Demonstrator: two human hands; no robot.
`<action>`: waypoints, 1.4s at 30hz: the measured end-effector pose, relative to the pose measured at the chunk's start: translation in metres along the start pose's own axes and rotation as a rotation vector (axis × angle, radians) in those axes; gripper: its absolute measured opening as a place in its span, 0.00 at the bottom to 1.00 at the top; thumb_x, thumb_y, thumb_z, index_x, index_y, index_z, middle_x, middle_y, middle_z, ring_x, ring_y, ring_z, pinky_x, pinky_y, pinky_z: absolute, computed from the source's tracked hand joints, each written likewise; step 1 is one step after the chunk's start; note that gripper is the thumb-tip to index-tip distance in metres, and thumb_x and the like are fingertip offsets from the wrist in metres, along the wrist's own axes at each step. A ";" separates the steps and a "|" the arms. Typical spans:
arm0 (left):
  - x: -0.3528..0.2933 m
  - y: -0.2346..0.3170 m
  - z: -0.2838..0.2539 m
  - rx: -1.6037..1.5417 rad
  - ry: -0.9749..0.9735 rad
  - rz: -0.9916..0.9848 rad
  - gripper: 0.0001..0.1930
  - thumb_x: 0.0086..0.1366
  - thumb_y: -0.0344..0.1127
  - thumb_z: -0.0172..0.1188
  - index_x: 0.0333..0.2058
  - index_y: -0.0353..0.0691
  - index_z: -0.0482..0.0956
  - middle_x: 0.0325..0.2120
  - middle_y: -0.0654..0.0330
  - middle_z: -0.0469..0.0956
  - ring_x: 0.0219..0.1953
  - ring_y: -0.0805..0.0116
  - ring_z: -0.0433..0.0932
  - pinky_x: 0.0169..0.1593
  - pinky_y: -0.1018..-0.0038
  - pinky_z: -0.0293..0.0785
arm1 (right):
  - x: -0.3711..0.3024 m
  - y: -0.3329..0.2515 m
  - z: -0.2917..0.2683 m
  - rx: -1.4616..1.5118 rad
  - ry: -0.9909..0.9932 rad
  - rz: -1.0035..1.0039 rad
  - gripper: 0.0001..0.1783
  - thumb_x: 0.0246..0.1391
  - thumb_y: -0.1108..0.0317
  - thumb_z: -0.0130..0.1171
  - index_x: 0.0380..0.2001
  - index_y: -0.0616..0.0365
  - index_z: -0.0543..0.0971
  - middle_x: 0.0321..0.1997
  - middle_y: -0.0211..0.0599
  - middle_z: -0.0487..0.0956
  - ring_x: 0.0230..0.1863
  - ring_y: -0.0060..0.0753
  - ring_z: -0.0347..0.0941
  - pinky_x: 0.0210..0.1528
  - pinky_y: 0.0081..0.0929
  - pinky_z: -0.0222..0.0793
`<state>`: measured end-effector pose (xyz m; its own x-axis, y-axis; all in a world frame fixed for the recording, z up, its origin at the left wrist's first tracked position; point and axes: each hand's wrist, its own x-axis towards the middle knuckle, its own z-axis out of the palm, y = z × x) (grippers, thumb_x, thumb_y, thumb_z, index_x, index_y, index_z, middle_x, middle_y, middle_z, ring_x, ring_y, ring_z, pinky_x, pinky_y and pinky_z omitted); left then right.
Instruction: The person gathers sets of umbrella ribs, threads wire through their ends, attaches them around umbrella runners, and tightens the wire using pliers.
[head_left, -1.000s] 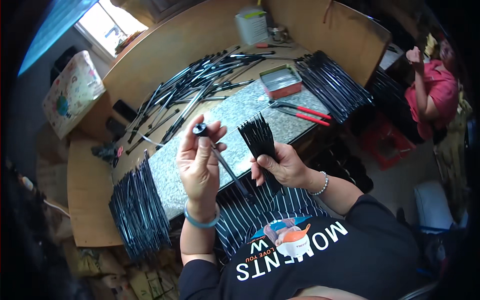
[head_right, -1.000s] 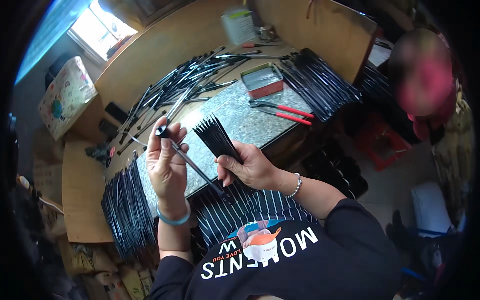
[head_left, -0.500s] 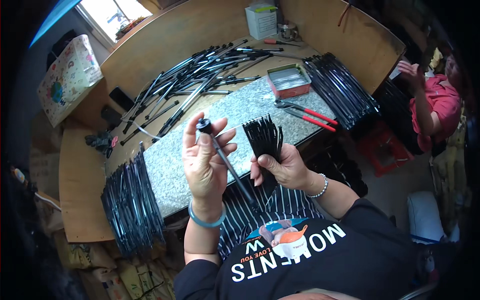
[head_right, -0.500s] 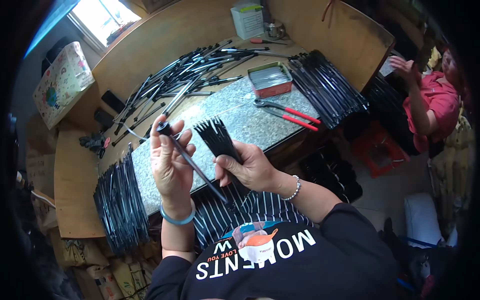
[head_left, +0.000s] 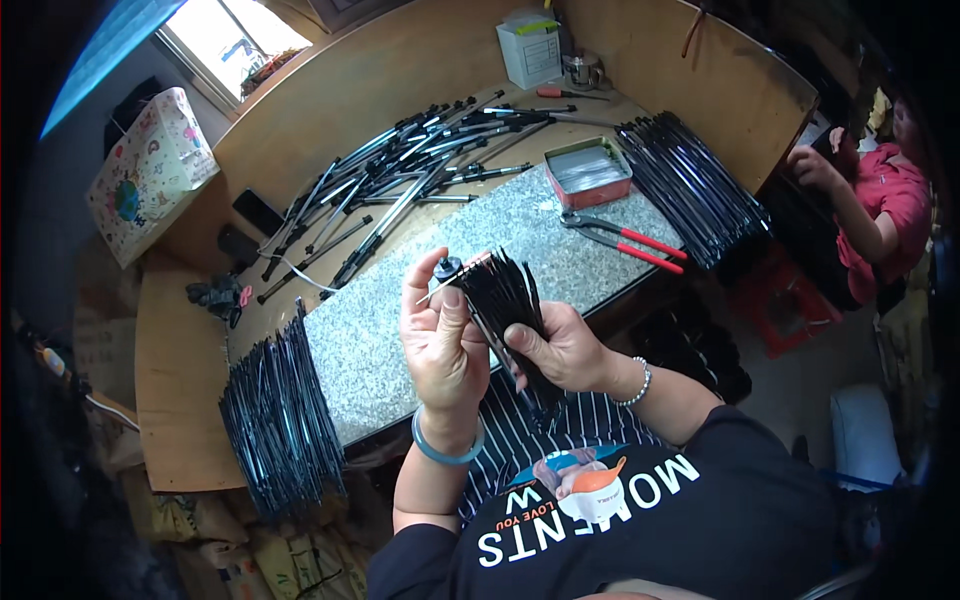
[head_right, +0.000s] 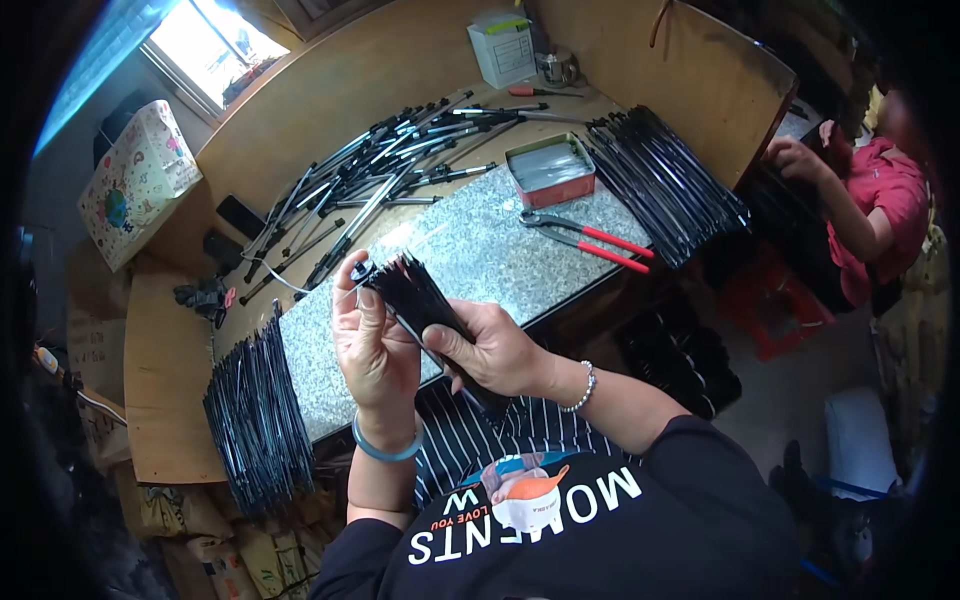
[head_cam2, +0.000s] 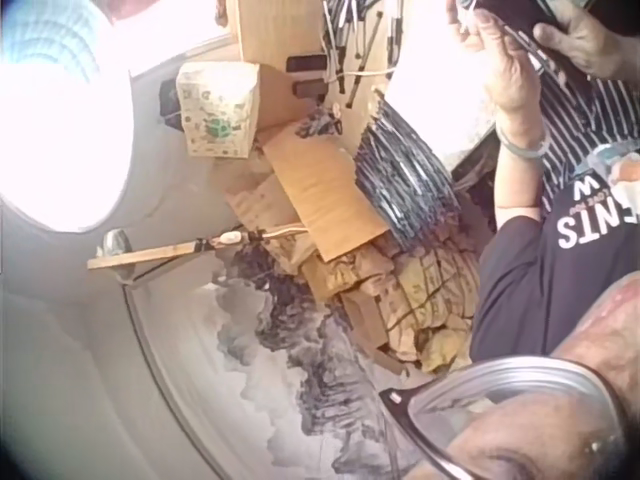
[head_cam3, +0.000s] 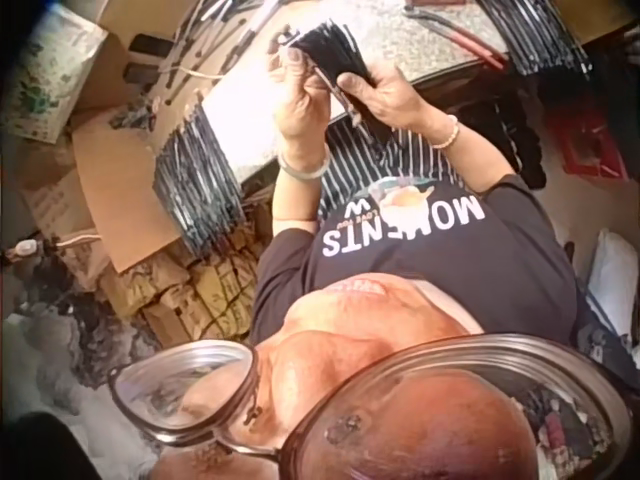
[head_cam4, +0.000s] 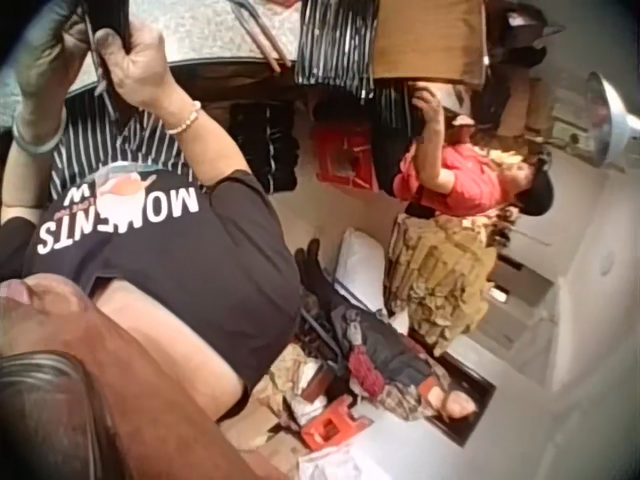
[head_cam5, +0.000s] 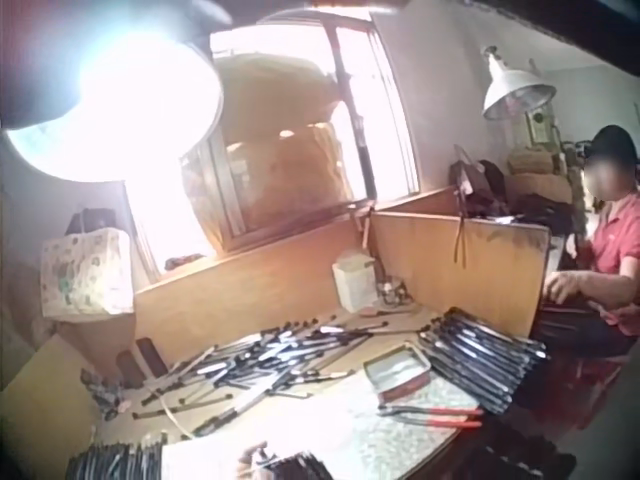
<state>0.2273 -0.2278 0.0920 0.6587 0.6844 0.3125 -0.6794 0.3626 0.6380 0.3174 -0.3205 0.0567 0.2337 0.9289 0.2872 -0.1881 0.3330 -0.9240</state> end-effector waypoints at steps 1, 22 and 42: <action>-0.001 -0.001 0.001 -0.001 0.020 0.008 0.23 0.64 0.28 0.51 0.55 0.33 0.55 0.41 0.44 0.75 0.39 0.65 0.77 0.45 0.74 0.74 | -0.002 -0.001 0.001 -0.006 0.018 0.010 0.19 0.59 0.56 0.48 0.40 0.63 0.73 0.19 0.24 0.70 0.17 0.12 0.69 0.17 0.10 0.65; -0.007 -0.023 0.002 0.195 0.138 0.145 0.17 0.66 0.37 0.49 0.47 0.29 0.68 0.36 0.51 0.77 0.33 0.71 0.77 0.39 0.81 0.73 | 0.004 0.016 0.003 -0.479 0.215 -0.224 0.21 0.60 0.51 0.44 0.34 0.62 0.71 0.22 0.49 0.72 0.27 0.53 0.73 0.27 0.35 0.66; 0.000 -0.021 0.008 0.630 0.218 0.324 0.16 0.66 0.36 0.50 0.47 0.30 0.71 0.33 0.56 0.77 0.34 0.76 0.75 0.38 0.81 0.73 | 0.007 0.029 0.008 -0.654 0.392 -0.444 0.15 0.57 0.57 0.51 0.35 0.60 0.68 0.22 0.47 0.72 0.25 0.53 0.73 0.24 0.37 0.67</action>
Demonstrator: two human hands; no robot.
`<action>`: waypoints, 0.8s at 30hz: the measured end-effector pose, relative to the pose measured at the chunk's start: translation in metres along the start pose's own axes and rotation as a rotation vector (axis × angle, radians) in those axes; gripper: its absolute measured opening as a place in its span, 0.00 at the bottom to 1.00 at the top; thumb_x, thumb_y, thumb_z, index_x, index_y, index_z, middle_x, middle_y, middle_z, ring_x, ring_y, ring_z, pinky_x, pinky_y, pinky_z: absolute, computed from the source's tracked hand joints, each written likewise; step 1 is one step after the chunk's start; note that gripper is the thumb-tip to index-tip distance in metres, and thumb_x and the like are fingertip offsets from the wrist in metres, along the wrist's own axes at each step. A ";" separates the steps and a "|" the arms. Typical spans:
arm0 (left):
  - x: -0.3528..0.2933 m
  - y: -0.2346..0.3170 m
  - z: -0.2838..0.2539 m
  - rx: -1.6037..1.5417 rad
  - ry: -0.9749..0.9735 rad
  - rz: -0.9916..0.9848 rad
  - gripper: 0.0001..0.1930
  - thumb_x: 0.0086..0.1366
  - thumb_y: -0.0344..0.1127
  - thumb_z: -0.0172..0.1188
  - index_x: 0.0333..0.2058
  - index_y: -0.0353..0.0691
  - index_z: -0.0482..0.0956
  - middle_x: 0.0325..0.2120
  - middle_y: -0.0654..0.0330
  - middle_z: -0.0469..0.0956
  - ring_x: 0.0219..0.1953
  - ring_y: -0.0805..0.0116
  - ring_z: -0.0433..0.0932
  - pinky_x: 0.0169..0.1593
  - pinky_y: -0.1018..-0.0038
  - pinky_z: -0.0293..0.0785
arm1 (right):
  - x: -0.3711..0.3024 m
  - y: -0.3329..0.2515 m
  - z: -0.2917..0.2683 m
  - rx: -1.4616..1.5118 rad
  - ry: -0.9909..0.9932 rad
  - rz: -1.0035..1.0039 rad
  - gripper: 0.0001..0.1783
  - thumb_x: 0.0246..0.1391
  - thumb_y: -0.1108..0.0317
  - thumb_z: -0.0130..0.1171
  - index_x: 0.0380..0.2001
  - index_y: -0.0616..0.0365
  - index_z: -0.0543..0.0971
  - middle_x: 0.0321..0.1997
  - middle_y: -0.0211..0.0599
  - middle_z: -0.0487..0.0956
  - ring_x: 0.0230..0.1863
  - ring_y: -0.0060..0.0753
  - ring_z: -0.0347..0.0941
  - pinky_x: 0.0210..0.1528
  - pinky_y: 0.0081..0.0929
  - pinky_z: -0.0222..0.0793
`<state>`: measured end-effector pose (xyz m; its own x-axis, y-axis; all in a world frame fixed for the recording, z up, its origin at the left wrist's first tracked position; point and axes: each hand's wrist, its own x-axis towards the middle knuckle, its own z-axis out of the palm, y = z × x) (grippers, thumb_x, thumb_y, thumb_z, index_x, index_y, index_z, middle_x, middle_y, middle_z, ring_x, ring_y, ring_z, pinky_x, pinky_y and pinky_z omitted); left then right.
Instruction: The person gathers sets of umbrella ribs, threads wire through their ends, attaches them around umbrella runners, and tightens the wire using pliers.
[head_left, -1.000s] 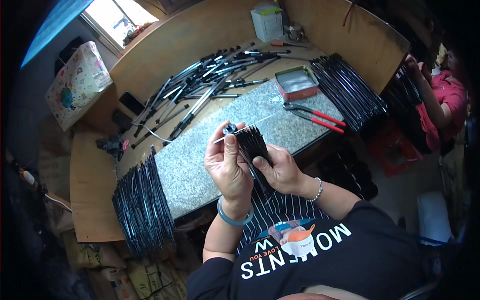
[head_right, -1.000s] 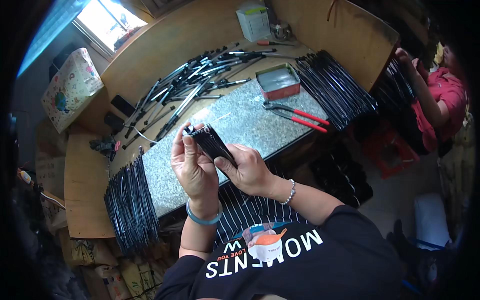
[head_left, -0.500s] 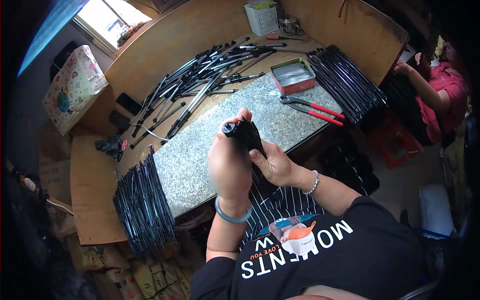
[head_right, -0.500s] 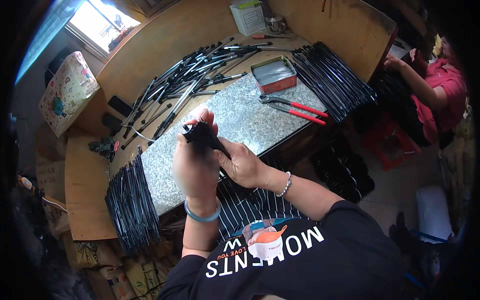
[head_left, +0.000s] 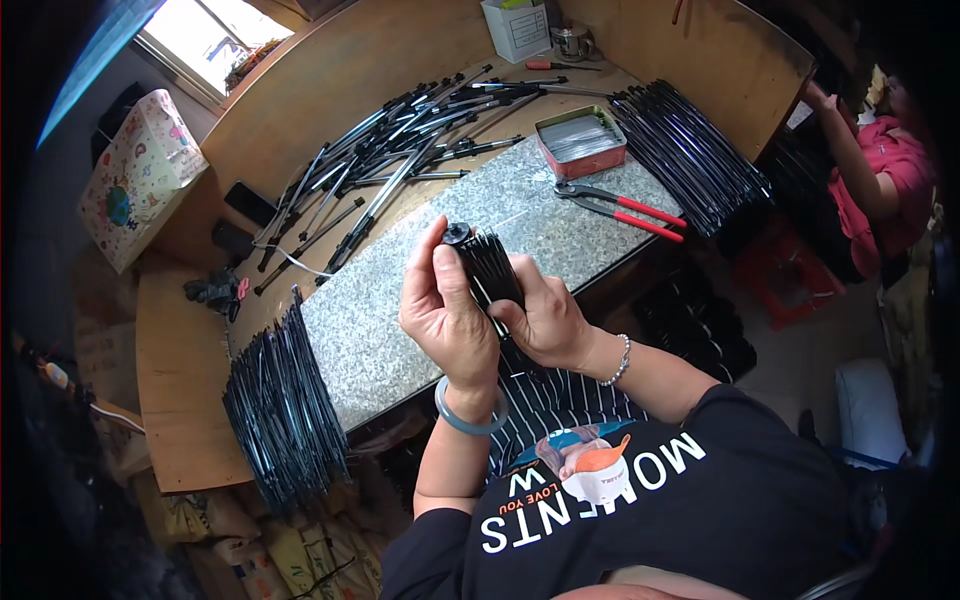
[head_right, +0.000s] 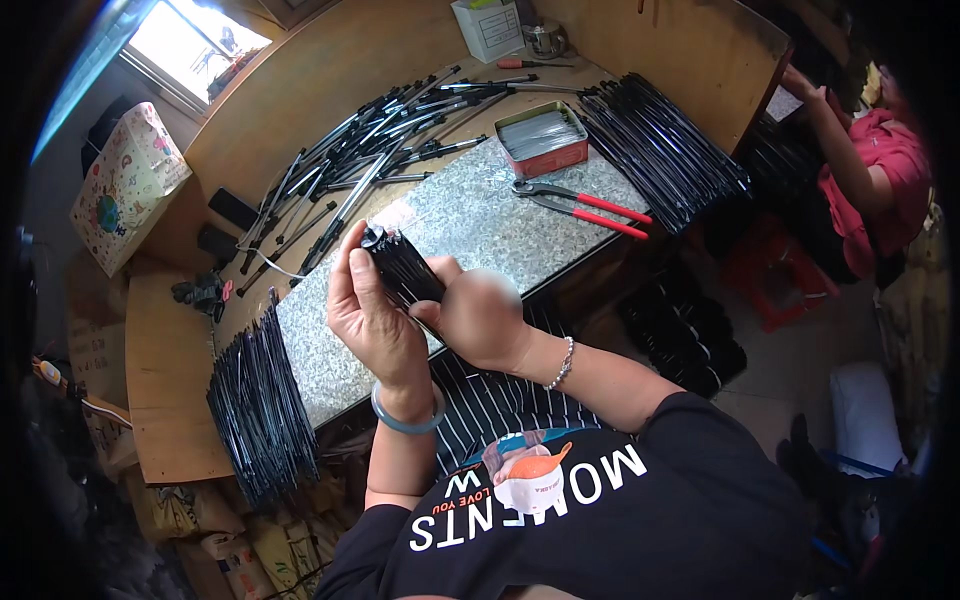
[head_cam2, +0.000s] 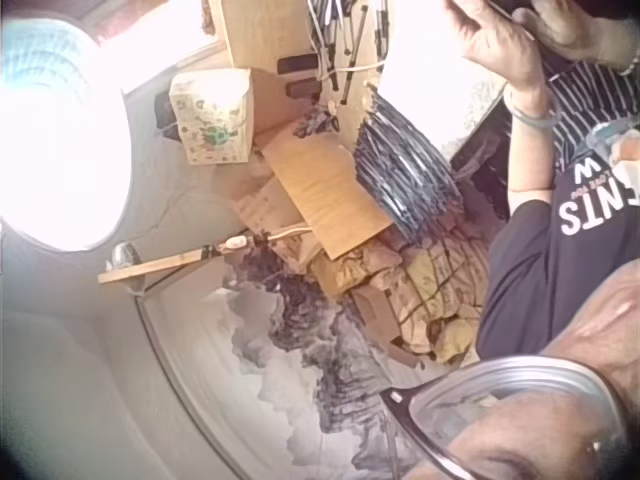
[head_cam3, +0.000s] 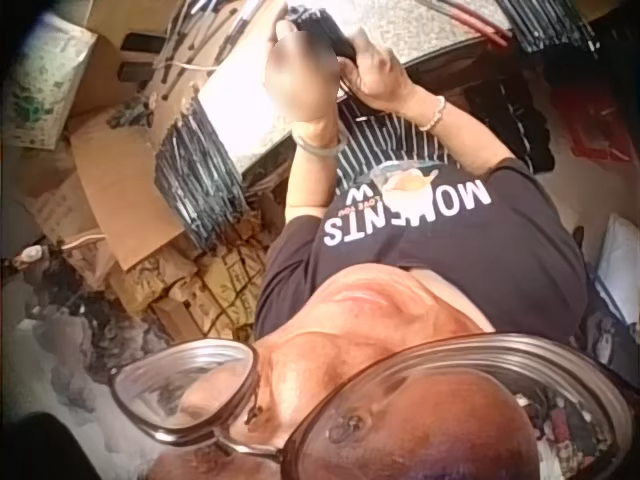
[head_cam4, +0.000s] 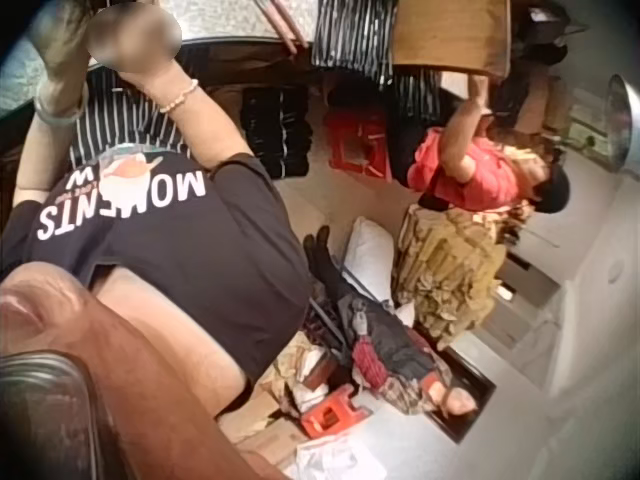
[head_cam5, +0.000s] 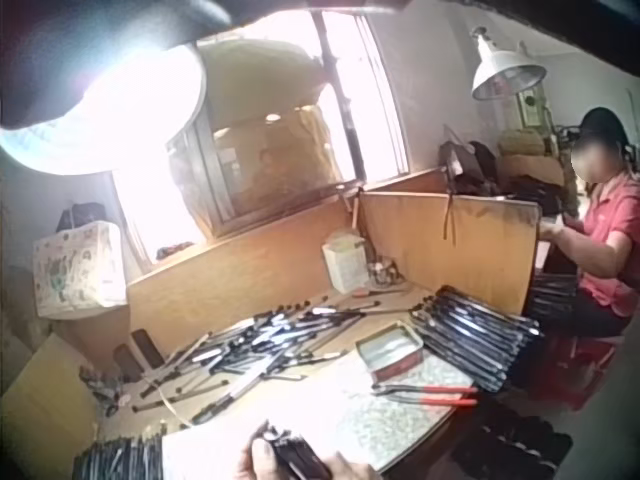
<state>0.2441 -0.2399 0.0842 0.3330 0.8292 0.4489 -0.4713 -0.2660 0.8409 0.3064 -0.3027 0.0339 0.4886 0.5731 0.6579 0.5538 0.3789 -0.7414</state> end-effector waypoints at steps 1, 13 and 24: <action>-0.001 0.001 0.001 0.001 -0.006 -0.004 0.16 0.66 0.36 0.50 0.47 0.30 0.71 0.33 0.56 0.77 0.34 0.76 0.75 0.38 0.81 0.73 | -0.001 0.000 0.001 0.023 0.043 -0.009 0.15 0.57 0.58 0.51 0.36 0.60 0.68 0.21 0.46 0.72 0.25 0.53 0.73 0.23 0.38 0.67; -0.012 -0.005 0.002 0.091 -0.005 0.027 0.19 0.66 0.40 0.50 0.46 0.29 0.72 0.33 0.56 0.78 0.34 0.76 0.76 0.39 0.80 0.73 | -0.002 0.003 -0.013 0.000 -0.150 0.064 0.15 0.61 0.61 0.41 0.40 0.64 0.68 0.20 0.46 0.72 0.23 0.51 0.73 0.24 0.36 0.66; 0.003 -0.002 -0.008 -0.336 -0.221 -0.270 0.19 0.65 0.39 0.52 0.49 0.31 0.68 0.27 0.63 0.75 0.29 0.81 0.72 0.34 0.85 0.69 | 0.004 0.006 -0.011 -0.071 -0.116 0.016 0.11 0.58 0.63 0.47 0.31 0.61 0.65 0.19 0.50 0.71 0.20 0.55 0.70 0.19 0.40 0.63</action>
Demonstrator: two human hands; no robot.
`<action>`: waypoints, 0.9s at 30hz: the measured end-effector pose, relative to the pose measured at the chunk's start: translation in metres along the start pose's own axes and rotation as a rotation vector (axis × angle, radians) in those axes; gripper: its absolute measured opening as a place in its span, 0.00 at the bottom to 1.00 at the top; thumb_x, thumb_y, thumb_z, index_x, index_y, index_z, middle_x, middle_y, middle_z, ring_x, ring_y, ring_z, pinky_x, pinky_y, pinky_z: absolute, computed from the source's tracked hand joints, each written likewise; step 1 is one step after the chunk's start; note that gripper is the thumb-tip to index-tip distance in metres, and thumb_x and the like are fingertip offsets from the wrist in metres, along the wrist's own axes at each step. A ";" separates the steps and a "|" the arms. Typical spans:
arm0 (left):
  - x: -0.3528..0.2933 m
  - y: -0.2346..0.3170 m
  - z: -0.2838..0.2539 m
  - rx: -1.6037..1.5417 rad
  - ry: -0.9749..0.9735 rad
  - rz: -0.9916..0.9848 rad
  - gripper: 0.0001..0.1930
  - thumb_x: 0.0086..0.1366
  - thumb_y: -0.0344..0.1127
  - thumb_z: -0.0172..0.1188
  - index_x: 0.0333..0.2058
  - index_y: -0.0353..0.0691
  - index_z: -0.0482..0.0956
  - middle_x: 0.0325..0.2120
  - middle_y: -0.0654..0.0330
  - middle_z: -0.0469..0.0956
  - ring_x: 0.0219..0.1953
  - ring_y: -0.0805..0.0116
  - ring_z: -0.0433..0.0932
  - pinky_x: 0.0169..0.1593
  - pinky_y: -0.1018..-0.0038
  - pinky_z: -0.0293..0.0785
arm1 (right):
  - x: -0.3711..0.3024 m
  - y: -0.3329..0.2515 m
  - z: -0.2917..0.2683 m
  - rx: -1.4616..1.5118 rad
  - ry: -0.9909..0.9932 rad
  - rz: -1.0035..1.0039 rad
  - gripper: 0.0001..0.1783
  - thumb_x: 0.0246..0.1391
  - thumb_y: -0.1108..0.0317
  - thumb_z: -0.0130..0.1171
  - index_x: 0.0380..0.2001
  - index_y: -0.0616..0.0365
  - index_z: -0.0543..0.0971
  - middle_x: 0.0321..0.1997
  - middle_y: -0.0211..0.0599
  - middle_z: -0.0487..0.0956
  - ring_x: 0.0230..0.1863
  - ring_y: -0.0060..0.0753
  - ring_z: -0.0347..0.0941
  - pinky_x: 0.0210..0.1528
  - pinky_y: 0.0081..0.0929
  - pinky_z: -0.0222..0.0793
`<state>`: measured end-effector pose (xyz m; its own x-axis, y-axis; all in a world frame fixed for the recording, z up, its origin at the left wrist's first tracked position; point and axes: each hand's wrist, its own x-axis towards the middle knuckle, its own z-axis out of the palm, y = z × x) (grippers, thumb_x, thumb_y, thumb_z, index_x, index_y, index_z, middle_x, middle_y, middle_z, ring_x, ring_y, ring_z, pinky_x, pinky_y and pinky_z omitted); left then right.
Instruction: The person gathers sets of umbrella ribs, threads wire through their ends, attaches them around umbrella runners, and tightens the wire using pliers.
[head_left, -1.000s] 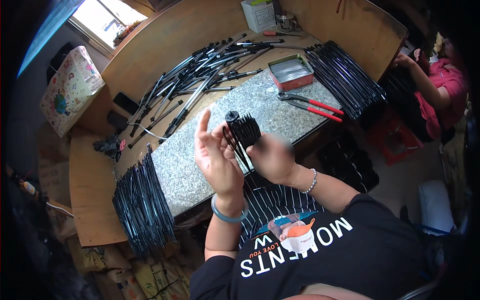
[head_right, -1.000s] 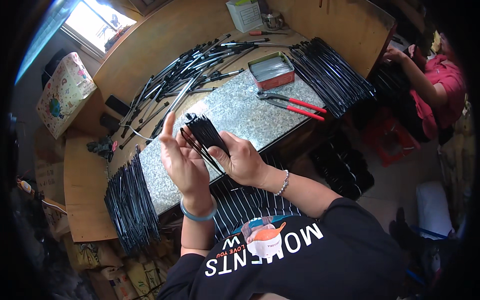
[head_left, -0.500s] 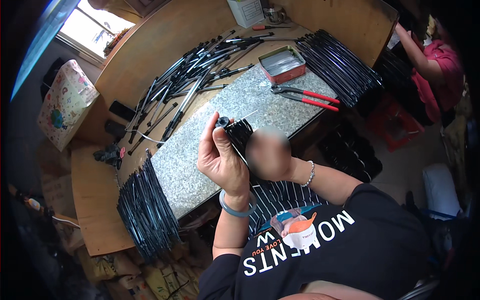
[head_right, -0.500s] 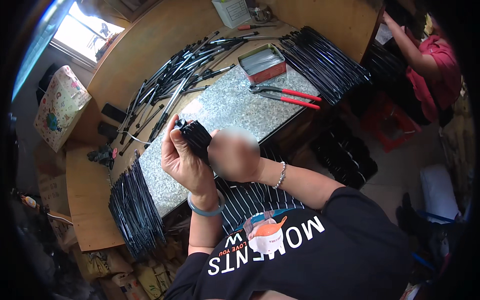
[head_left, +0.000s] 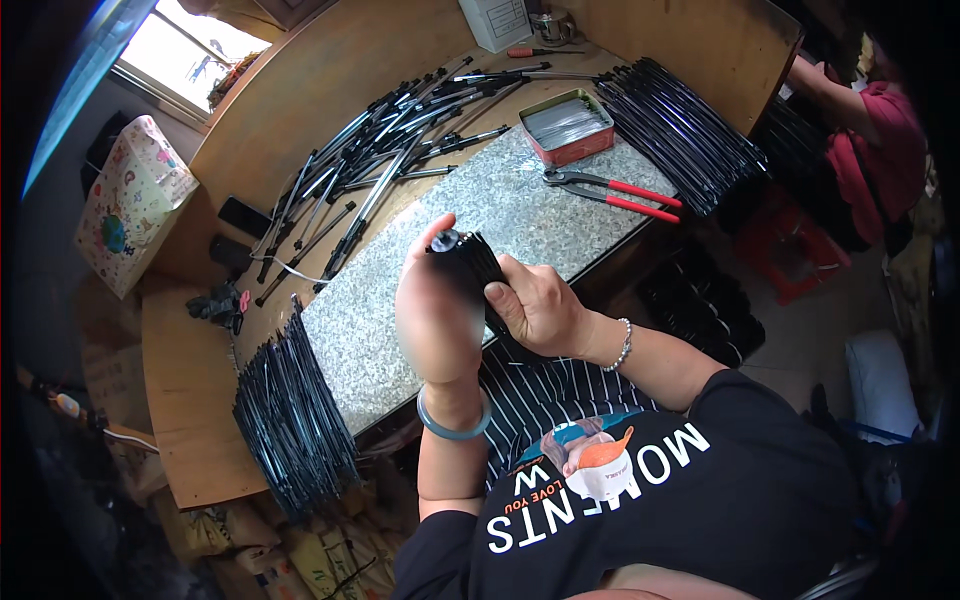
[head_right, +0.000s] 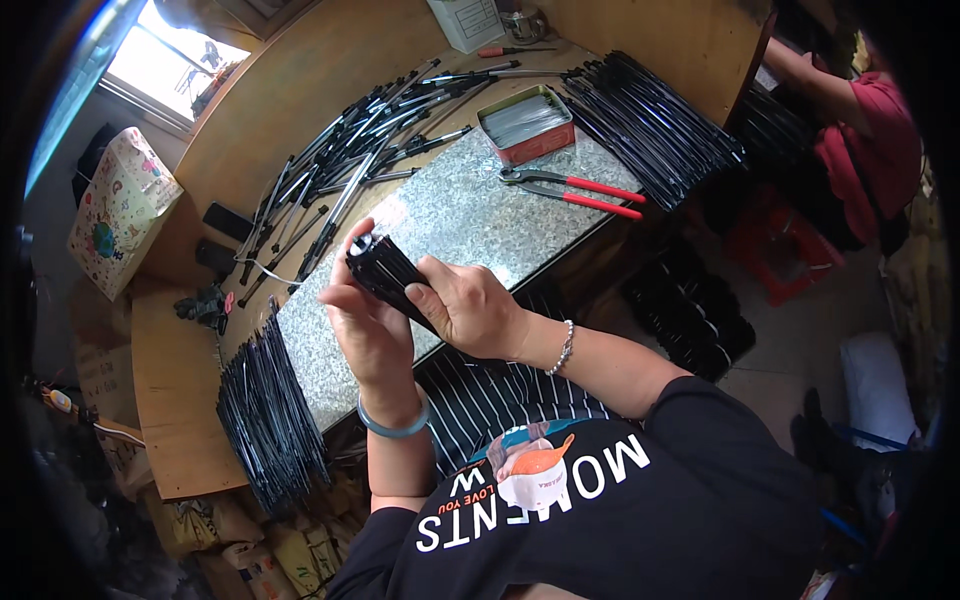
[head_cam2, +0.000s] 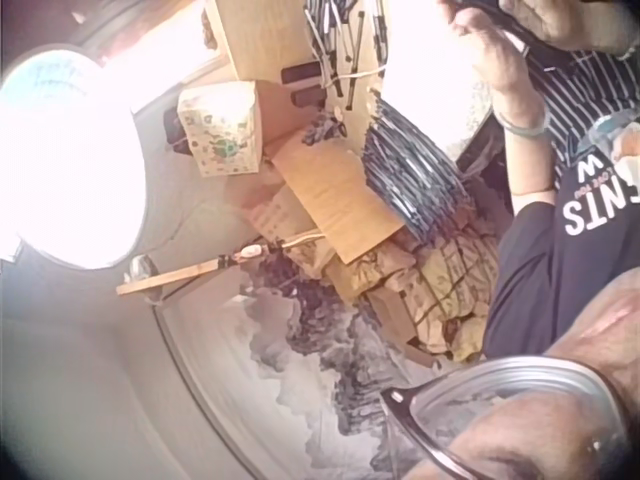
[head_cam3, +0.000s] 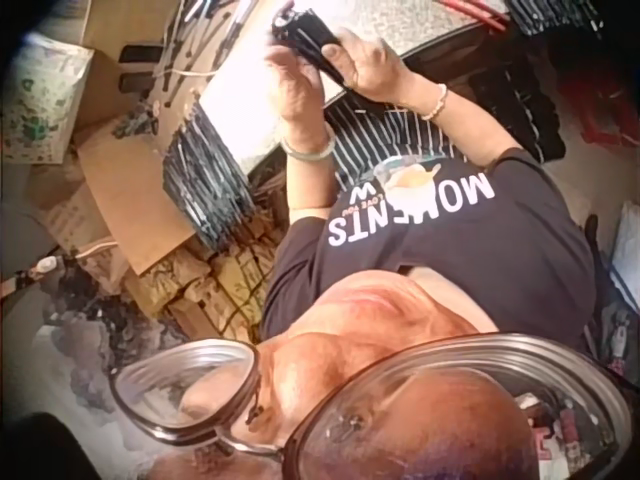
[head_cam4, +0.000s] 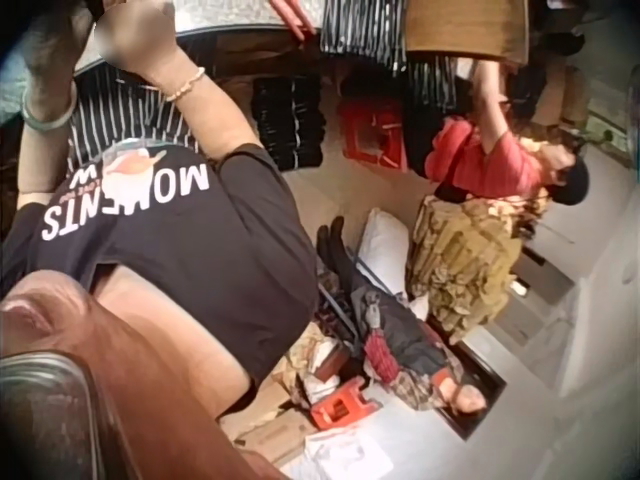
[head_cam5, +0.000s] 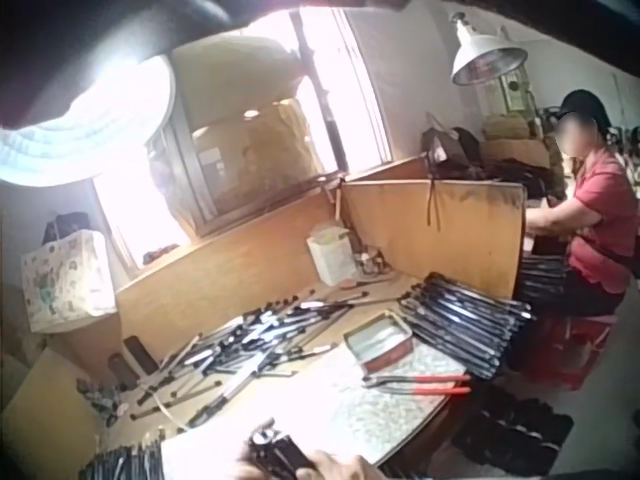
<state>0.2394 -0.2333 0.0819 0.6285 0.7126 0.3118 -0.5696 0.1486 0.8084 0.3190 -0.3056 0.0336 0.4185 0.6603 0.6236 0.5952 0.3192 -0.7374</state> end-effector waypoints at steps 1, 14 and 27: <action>-0.001 -0.001 0.000 -0.002 -0.001 0.001 0.19 0.65 0.39 0.52 0.49 0.31 0.68 0.27 0.63 0.75 0.29 0.81 0.72 0.34 0.85 0.69 | 0.001 -0.001 0.000 -0.037 0.018 -0.005 0.11 0.58 0.63 0.48 0.31 0.61 0.65 0.19 0.50 0.71 0.20 0.54 0.70 0.19 0.40 0.64; -0.007 -0.009 -0.003 0.073 0.133 0.191 0.18 0.62 0.36 0.56 0.48 0.33 0.69 0.27 0.64 0.75 0.28 0.81 0.72 0.32 0.86 0.68 | 0.002 -0.021 -0.013 -0.033 0.225 -0.232 0.12 0.46 0.72 0.63 0.35 0.63 0.75 0.27 0.41 0.79 0.28 0.32 0.78 0.29 0.21 0.72; -0.014 -0.015 -0.005 0.055 0.078 0.196 0.19 0.65 0.38 0.50 0.51 0.34 0.65 0.36 0.53 0.76 0.39 0.66 0.77 0.45 0.73 0.74 | 0.000 -0.020 -0.016 0.111 0.151 -0.032 0.06 0.48 0.74 0.61 0.31 0.64 0.77 0.26 0.41 0.79 0.26 0.31 0.78 0.26 0.21 0.71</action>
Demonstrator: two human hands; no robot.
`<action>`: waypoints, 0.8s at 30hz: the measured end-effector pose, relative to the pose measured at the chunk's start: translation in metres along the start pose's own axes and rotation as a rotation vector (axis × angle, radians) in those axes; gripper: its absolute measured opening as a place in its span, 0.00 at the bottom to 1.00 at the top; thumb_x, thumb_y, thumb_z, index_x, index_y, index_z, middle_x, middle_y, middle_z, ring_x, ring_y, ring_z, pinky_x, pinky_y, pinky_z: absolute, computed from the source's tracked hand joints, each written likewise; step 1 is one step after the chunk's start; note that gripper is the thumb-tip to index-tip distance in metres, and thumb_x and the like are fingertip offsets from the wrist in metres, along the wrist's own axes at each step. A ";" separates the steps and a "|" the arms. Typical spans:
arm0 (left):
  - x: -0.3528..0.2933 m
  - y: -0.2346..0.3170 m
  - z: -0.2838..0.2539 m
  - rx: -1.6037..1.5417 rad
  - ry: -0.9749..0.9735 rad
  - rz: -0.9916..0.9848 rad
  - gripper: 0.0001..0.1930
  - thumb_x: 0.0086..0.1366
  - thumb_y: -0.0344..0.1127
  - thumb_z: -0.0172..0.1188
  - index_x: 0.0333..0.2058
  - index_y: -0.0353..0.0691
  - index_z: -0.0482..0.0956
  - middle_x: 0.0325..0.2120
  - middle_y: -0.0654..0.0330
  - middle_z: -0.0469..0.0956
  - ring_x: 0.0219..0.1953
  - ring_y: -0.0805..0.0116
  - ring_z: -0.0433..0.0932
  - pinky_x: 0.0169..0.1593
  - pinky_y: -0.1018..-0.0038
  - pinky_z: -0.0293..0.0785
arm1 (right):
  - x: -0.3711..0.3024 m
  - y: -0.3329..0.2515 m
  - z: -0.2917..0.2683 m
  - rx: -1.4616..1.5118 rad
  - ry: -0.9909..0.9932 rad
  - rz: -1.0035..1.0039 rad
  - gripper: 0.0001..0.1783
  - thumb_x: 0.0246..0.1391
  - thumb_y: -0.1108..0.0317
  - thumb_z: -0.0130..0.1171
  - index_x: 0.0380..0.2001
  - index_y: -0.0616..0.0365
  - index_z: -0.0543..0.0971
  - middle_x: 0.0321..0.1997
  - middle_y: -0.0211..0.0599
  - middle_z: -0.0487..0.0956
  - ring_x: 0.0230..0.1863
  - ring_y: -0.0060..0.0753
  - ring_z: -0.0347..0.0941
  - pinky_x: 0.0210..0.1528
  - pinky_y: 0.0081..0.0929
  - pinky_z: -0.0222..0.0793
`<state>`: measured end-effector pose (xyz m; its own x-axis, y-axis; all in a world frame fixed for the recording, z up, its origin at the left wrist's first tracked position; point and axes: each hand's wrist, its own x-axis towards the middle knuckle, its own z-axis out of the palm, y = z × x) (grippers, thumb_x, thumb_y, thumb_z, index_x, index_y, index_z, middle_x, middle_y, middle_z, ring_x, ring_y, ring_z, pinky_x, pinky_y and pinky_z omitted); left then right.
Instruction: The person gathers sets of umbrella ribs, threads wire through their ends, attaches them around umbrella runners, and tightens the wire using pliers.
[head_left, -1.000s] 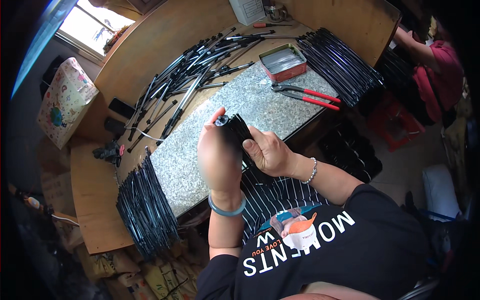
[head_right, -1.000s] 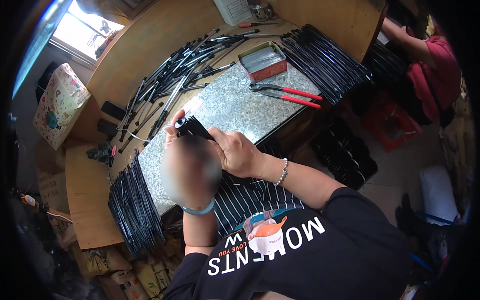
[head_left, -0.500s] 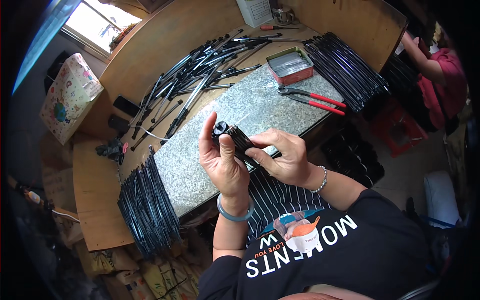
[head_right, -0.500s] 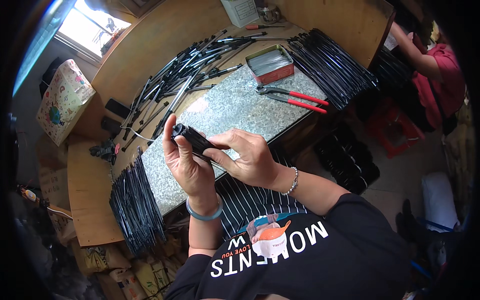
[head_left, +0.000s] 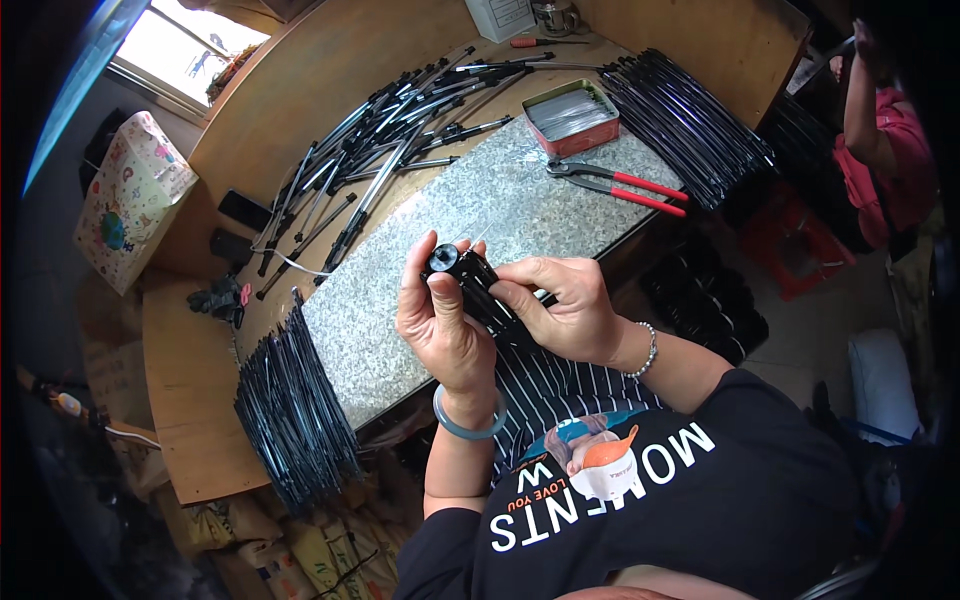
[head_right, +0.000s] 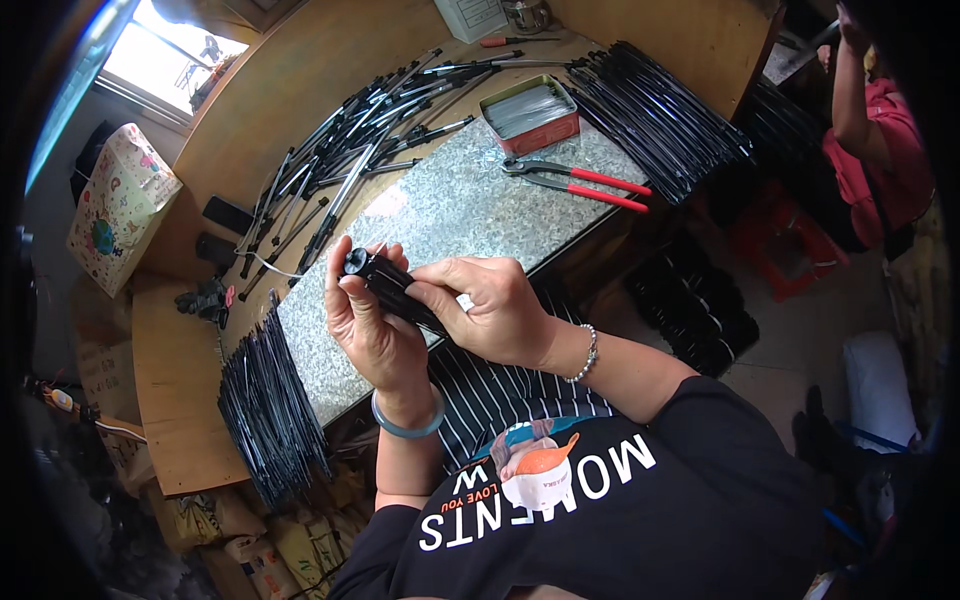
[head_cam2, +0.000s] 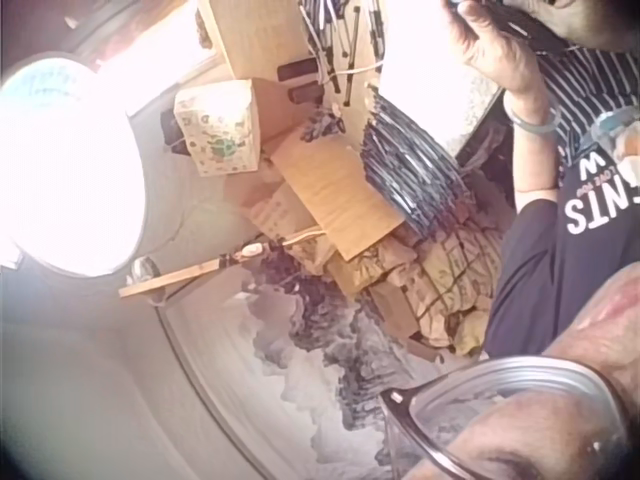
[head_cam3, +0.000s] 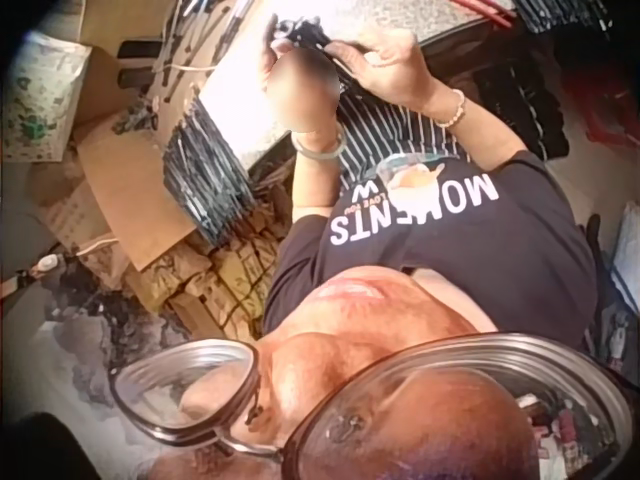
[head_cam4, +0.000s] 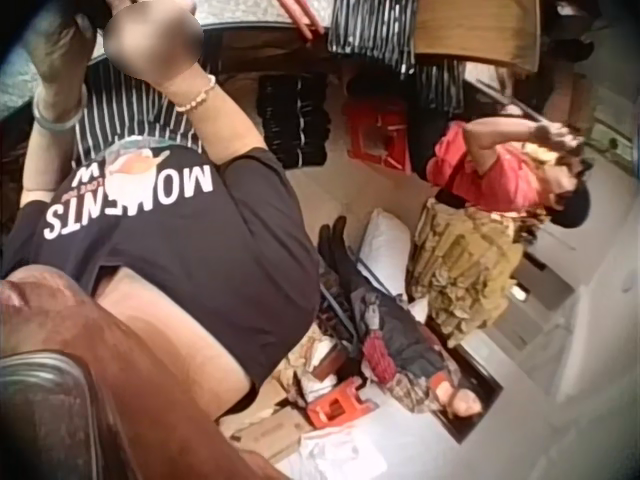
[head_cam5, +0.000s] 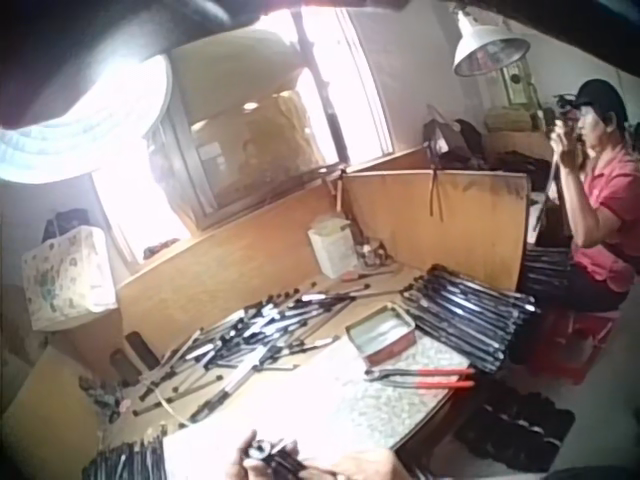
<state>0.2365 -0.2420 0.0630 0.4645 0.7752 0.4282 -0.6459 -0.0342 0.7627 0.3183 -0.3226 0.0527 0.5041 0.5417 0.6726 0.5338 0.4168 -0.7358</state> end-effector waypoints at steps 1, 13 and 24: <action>-0.001 -0.001 -0.002 0.000 -0.021 0.005 0.19 0.65 0.38 0.50 0.51 0.34 0.65 0.37 0.52 0.76 0.40 0.64 0.77 0.46 0.71 0.74 | 0.001 -0.001 0.001 -0.038 0.002 -0.003 0.06 0.48 0.74 0.61 0.31 0.64 0.78 0.26 0.41 0.79 0.26 0.31 0.78 0.26 0.21 0.71; 0.005 0.005 -0.004 -0.352 -0.076 -0.205 0.22 0.66 0.45 0.47 0.50 0.32 0.66 0.36 0.49 0.76 0.38 0.61 0.78 0.45 0.69 0.75 | -0.004 0.013 0.000 0.529 -0.097 0.309 0.05 0.50 0.76 0.59 0.31 0.65 0.77 0.29 0.27 0.75 0.26 0.11 0.66 0.27 0.10 0.61; 0.000 0.000 -0.008 -0.211 -0.061 -0.110 0.20 0.67 0.43 0.47 0.50 0.33 0.66 0.35 0.49 0.76 0.39 0.60 0.78 0.45 0.69 0.74 | -0.007 0.019 0.016 0.375 -0.079 0.354 0.13 0.54 0.62 0.56 0.31 0.64 0.75 0.27 0.29 0.74 0.30 0.16 0.69 0.32 0.14 0.64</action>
<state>0.2315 -0.2372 0.0591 0.5705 0.7272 0.3818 -0.6987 0.1852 0.6911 0.3137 -0.3066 0.0325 0.5495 0.7443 0.3797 0.0526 0.4227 -0.9047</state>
